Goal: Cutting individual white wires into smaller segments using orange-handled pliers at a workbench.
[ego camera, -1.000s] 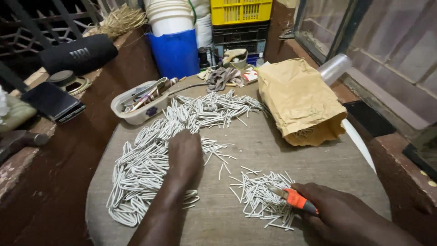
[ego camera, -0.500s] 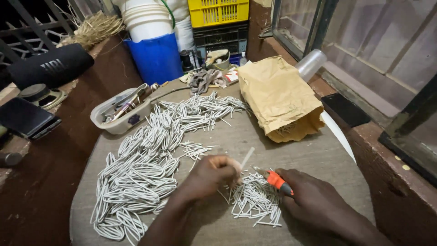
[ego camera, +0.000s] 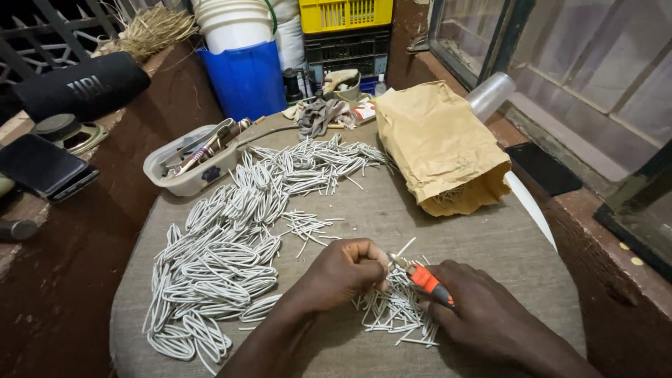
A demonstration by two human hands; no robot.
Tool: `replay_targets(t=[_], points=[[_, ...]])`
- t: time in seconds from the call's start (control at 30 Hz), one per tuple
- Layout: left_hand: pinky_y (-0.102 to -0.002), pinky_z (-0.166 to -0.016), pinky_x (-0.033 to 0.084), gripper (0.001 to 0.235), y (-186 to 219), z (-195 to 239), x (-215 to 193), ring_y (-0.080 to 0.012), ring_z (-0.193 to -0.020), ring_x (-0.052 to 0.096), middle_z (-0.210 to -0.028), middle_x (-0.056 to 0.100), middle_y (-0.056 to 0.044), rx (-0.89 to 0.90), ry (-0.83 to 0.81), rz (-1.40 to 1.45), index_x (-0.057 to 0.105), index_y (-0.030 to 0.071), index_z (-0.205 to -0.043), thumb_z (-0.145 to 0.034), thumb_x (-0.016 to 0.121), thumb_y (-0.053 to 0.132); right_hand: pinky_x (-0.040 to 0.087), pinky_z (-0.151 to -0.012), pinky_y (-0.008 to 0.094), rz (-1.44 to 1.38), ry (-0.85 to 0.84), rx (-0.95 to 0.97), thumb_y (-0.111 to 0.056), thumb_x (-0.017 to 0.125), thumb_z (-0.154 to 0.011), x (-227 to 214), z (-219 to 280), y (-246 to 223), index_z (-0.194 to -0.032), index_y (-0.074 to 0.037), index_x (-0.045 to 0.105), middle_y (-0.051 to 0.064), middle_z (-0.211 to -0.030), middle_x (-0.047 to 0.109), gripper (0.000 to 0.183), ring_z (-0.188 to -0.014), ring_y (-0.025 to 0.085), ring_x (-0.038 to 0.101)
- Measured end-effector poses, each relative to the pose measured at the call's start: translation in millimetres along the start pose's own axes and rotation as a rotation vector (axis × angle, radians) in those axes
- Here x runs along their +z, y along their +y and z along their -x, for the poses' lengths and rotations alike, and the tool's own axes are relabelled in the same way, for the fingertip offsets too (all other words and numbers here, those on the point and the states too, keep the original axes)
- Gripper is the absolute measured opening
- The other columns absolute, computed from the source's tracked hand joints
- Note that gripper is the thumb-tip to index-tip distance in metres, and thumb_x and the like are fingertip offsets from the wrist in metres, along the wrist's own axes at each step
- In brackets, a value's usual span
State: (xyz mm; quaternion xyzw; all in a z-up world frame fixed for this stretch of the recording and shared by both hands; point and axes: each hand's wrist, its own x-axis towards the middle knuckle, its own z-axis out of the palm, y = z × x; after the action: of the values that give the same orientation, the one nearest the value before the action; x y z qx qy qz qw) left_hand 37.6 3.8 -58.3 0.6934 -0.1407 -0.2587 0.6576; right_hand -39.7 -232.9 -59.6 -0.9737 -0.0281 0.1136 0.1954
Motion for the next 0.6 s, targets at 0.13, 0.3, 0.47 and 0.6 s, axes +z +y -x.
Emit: replay_targets(t=[0.13, 0.3, 0.47, 0.6], points=[[-0.027, -0.057, 0.047, 0.009, 3.3, 3.0, 2.3, -0.0124, -0.059, 0.056, -0.076, 0.075, -0.013, 0.015, -0.057, 0.037, 0.072, 0.005, -0.090, -0.094, 0.065, 0.000, 0.053, -0.098, 0.029, -0.141, 0.006, 0.150, -0.044, 0.071, -0.091, -0.9, 6.1, 1.0, -0.123, -0.037, 0.071, -0.013, -0.115, 0.075, 0.033, -0.110, 0.009, 0.072], [-0.029, -0.065, 0.052, 0.007, 8.5, 12.1, 12.4, -0.0154, -0.069, 0.068, -0.077, 0.074, -0.012, 0.050, -0.093, 0.028, 0.072, 0.005, -0.091, -0.095, 0.068, 0.002, 0.058, -0.082, 0.033, -0.198, 0.130, -0.052, -0.047, 0.071, -0.089, 15.0, 6.1, 22.8, -0.115, -0.032, 0.075, -0.009, -0.098, 0.086, 0.030, -0.091, 0.014, 0.083], [-0.027, -0.057, 0.044, 0.009, 14.7, 14.9, 20.5, -0.0100, -0.059, 0.056, -0.072, 0.074, -0.008, 0.017, -0.042, -0.034, 0.073, 0.007, -0.086, -0.093, 0.069, 0.002, 0.056, -0.078, 0.040, -0.174, 0.211, 0.200, -0.040, 0.066, -0.085, 23.6, 16.1, 1.7, -0.107, -0.032, 0.069, -0.003, -0.088, 0.085, 0.024, -0.083, 0.026, 0.078], [-0.025, -0.054, 0.038, 0.005, 19.2, 18.0, 29.2, -0.0065, -0.056, 0.050, -0.069, 0.072, -0.003, -0.051, 0.039, -0.128, 0.070, 0.012, -0.084, -0.088, 0.067, 0.009, 0.055, -0.076, 0.044, -0.114, 0.312, 0.224, -0.037, 0.065, -0.083, 32.8, 15.9, 4.2, -0.108, -0.035, 0.067, -0.003, -0.086, 0.083, 0.025, -0.081, 0.033, 0.077]])
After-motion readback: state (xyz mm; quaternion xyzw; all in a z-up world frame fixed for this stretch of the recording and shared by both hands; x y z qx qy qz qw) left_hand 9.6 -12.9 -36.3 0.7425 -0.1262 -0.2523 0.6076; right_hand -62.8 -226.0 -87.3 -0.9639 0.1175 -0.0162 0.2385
